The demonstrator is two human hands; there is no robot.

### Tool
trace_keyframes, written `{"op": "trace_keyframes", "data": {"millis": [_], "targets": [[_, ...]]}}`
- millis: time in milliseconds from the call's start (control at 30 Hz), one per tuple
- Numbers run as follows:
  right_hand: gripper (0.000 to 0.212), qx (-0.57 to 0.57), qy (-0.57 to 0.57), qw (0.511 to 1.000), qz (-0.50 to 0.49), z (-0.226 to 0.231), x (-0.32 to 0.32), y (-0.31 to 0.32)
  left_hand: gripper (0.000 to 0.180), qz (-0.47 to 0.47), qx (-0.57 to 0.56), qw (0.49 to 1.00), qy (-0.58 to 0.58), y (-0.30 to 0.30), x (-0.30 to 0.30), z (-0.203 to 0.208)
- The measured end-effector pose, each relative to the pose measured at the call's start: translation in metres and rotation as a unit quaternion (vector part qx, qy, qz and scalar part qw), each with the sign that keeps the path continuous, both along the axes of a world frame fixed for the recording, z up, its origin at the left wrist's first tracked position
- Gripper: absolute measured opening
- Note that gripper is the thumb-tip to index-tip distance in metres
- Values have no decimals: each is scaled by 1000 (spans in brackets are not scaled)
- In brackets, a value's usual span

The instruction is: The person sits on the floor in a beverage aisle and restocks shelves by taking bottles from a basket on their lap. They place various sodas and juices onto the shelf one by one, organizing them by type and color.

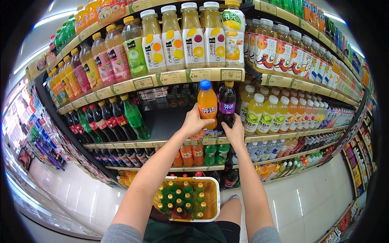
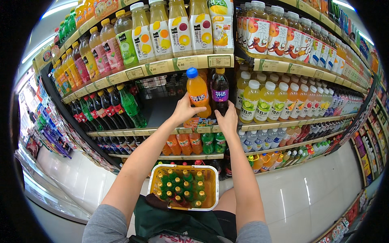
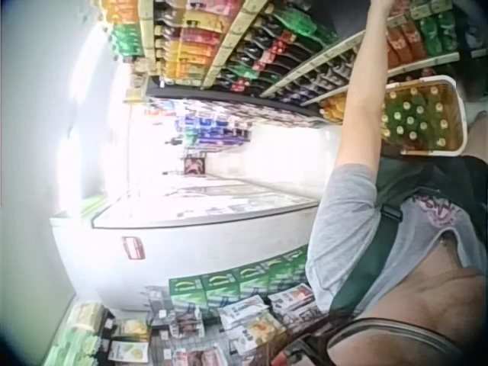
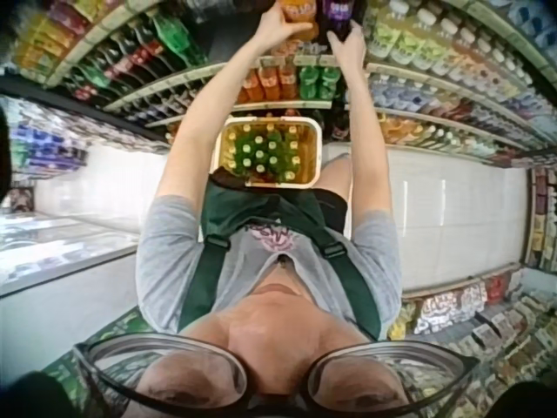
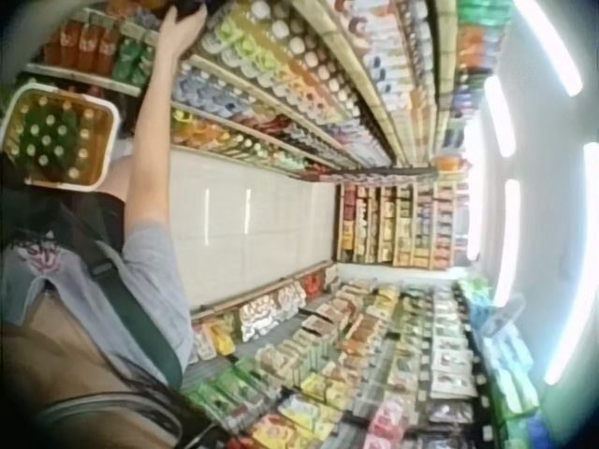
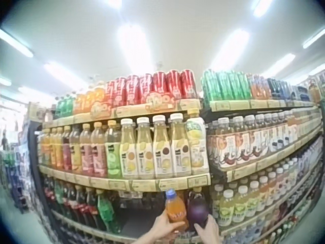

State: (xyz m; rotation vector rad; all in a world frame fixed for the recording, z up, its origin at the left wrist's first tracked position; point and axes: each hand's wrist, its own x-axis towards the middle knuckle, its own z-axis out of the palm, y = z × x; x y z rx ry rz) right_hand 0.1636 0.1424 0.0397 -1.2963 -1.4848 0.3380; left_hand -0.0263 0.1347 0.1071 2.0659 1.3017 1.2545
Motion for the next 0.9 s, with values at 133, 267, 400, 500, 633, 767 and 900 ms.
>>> {"op": "trace_keyframes", "data": {"millis": [133, 267, 400, 500, 633, 767, 900], "targets": [[63, -48, 20, 998, 24, -2, -6, 1, 69, -4, 22, 998, 56, 4, 0, -18], [66, -43, -6, 999, 7, -4, -3, 6, 69, 4, -32, 999, 37, 10, 0, -14], [70, -85, 17, 996, 36, 7, -6, 3, 71, 20, -82, 996, 41, 17, -5, -15], [69, -83, 36, 996, 26, 9, -8, 5, 88, 28, -97, 994, 49, 21, -2, -18], [73, -77, 82, 991, 67, 1, -7, 17, 116, 80, -101, 986, 109, 35, -4, -35], [79, -108, 111, 982, 112, -3, -3, 25, 117, -73, -163, 984, -8, 51, -2, -40], [73, -132, 94, 977, 137, 2, -3, 20, 105, -104, -192, 976, 10, 56, -3, -40]]}}
